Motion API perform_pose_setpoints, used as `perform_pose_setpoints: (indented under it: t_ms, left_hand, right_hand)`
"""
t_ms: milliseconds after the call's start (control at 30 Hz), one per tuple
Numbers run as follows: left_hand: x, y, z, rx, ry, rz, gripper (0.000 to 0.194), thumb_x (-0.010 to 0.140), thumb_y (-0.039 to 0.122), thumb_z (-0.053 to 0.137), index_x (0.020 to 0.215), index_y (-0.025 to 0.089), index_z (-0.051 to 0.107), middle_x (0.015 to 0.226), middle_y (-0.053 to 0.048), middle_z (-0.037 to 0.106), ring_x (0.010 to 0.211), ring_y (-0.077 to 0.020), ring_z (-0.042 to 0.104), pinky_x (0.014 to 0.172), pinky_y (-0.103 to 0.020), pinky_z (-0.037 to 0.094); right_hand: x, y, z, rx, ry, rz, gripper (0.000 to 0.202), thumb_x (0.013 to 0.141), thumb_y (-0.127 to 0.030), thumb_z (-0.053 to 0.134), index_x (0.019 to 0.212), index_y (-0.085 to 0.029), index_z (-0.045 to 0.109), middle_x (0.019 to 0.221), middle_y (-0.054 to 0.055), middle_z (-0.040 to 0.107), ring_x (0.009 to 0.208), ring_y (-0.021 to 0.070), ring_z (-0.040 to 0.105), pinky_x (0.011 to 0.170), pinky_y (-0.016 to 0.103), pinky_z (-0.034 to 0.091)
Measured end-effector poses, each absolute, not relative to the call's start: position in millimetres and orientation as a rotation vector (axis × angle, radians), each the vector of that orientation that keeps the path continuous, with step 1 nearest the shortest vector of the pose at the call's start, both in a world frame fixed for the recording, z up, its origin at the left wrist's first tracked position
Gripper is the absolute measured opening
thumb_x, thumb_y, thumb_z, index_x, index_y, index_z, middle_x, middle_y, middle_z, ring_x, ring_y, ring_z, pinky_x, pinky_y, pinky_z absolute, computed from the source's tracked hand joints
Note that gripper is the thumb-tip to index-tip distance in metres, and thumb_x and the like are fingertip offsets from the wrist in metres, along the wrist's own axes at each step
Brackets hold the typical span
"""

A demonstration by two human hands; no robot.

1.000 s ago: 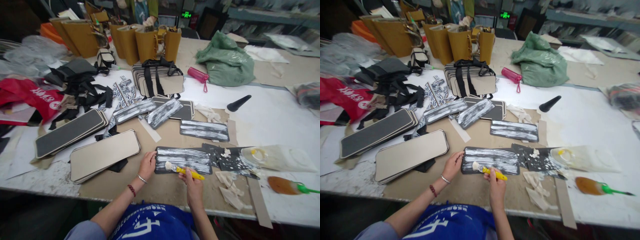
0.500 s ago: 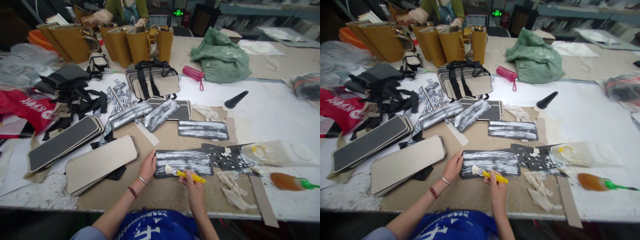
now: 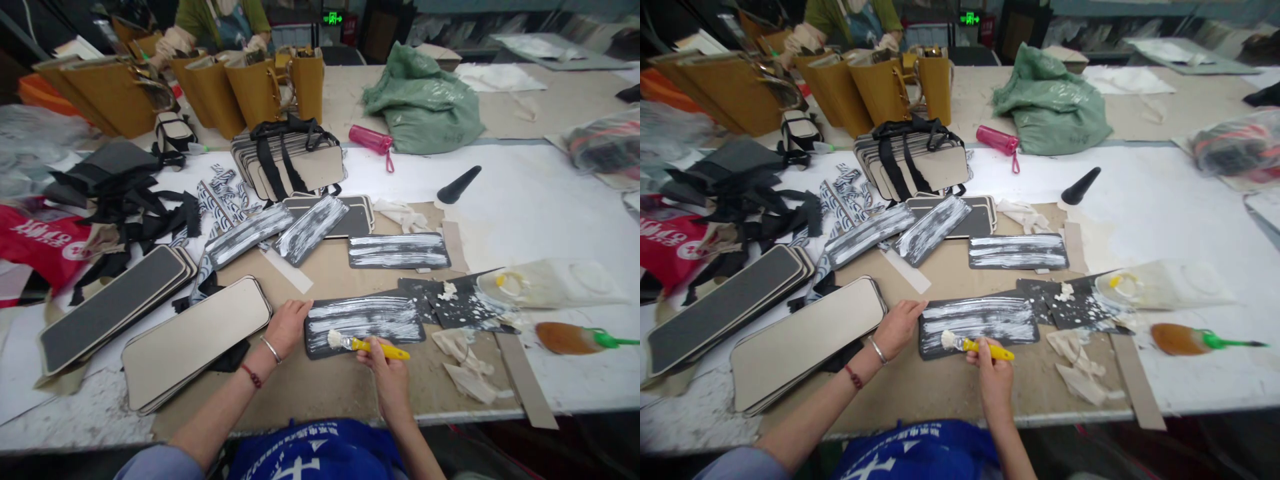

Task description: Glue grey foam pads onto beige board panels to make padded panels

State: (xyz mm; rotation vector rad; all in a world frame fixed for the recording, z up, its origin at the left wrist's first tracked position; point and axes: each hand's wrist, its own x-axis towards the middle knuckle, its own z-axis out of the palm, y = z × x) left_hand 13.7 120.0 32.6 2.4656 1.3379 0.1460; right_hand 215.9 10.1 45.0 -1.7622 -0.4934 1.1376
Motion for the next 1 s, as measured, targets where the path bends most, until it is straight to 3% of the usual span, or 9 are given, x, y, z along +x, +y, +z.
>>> perform_pose_setpoints:
  t_ms: [333, 533, 1000]
  left_hand:
    - [22.3, 150.4, 36.6, 2.479, 1.194, 0.032, 0.034, 0.077, 0.007, 0.038, 0.099, 0.018, 0.061, 0.081, -0.008, 0.056, 0.078, -0.0205, 0.049, 0.071, -0.031, 0.044]
    - [20.2, 150.1, 33.0, 2.53, 1.1, 0.076, 0.042, 0.075, 0.003, 0.039, 0.108, 0.021, 0.057, 0.09, -0.007, 0.056, 0.082, -0.0192, 0.049, 0.075, -0.031, 0.043]
    - [24.6, 153.5, 45.0, 2.528, 1.04, -0.036, 0.042, 0.073, 0.0, 0.036, 0.104, 0.017, 0.059, 0.095, -0.008, 0.056, 0.088, -0.0194, 0.047, 0.08, -0.033, 0.043]
  right_hand:
    - [212.7, 11.2, 43.4, -1.726, -0.408, 1.136, 0.045, 0.067, -0.057, 0.06, 0.083, -0.015, 0.061, 0.073, 0.006, 0.067, 0.063, 0.0216, 0.063, 0.06, 0.032, 0.054]
    - [211.1, 8.6, 39.5, -1.68, -0.366, 1.12, 0.043, 0.067, -0.057, 0.06, 0.08, -0.016, 0.061, 0.069, 0.005, 0.065, 0.061, 0.0213, 0.063, 0.058, 0.032, 0.053]
    - [210.5, 9.5, 38.2, -1.685, -0.352, 1.138, 0.046, 0.068, -0.059, 0.057, 0.081, -0.015, 0.06, 0.065, 0.005, 0.064, 0.06, 0.0208, 0.062, 0.059, 0.032, 0.052]
